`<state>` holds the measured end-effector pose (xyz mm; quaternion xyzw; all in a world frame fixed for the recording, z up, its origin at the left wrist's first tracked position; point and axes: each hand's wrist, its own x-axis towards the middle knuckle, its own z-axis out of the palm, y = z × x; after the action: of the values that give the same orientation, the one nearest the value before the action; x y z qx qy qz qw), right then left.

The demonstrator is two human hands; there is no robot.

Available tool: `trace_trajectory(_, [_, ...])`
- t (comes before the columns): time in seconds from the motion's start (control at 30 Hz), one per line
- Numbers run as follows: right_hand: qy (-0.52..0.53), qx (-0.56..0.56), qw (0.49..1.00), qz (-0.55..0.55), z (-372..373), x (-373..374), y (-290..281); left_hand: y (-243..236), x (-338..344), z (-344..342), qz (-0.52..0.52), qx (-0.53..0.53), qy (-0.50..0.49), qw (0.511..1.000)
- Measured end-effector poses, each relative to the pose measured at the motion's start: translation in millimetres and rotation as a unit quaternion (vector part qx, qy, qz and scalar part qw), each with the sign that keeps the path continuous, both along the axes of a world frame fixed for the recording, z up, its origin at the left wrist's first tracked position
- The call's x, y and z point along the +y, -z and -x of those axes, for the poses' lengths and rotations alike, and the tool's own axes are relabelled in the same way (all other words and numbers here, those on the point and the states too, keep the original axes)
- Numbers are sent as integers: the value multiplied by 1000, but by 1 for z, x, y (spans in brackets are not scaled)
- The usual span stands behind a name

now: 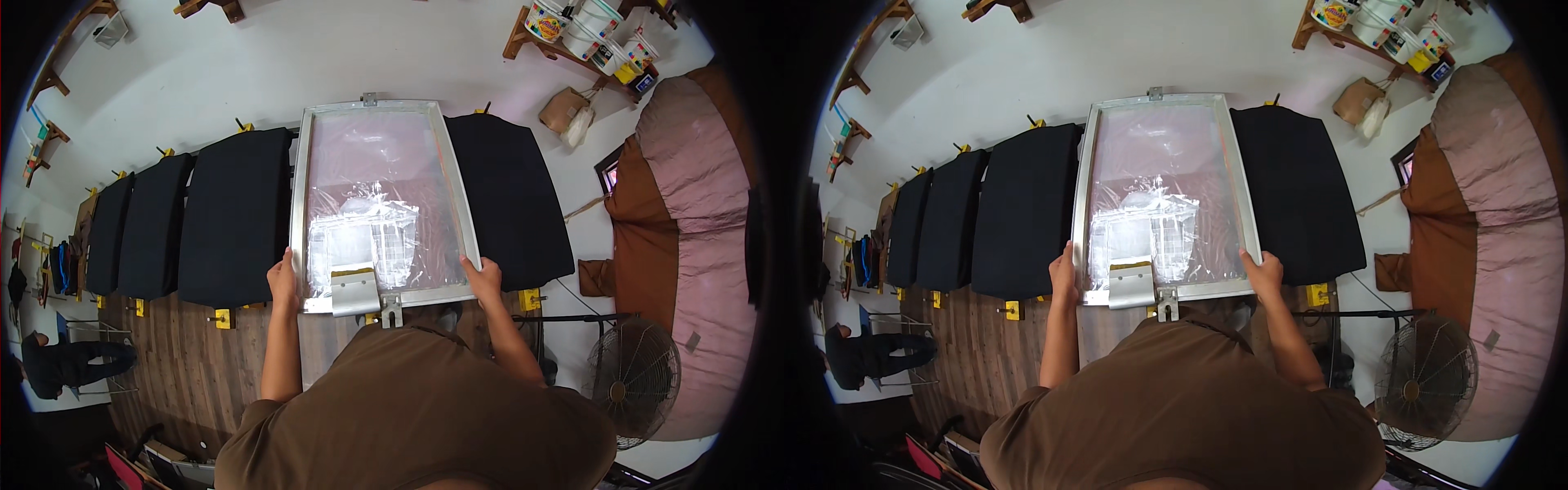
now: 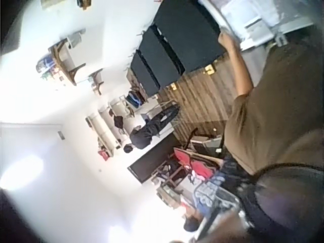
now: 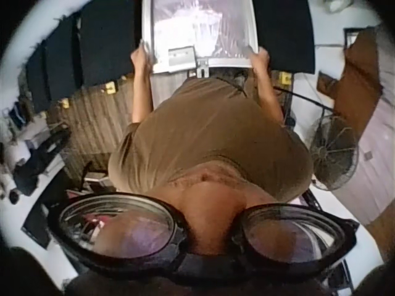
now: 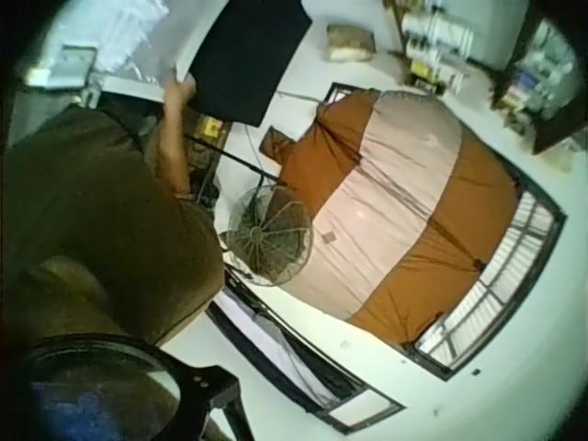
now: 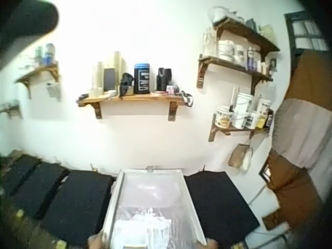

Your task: Applying ink to a screen and printing onto fabric using a squeegee.

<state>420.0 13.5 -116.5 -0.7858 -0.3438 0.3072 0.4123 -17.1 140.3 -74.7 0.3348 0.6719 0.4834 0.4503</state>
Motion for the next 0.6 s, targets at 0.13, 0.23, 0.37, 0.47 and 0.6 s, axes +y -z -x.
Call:
trace_trajectory(0.13, [2,5,1000,-15,-1,4,2,5,1,0,-15,-18,-4,1000])
trace_trajectory(0.23, [-13,-11,1000,-20,-3,5,3,4,1,-2,0,-3,-6,1000])
trace_trajectory(0.37, [-11,-28,1000,-8,-6,5,12,-4,-1,-8,16,-5,-1,1000])
trace_trajectory(0.47, [-14,-26,999,-12,-4,6,14,-3,-2,-5,21,4,2,1000])
trace_trajectory(0.6, [-13,-55,998,-15,-2,5,8,-5,-3,-7,21,6,10,1000])
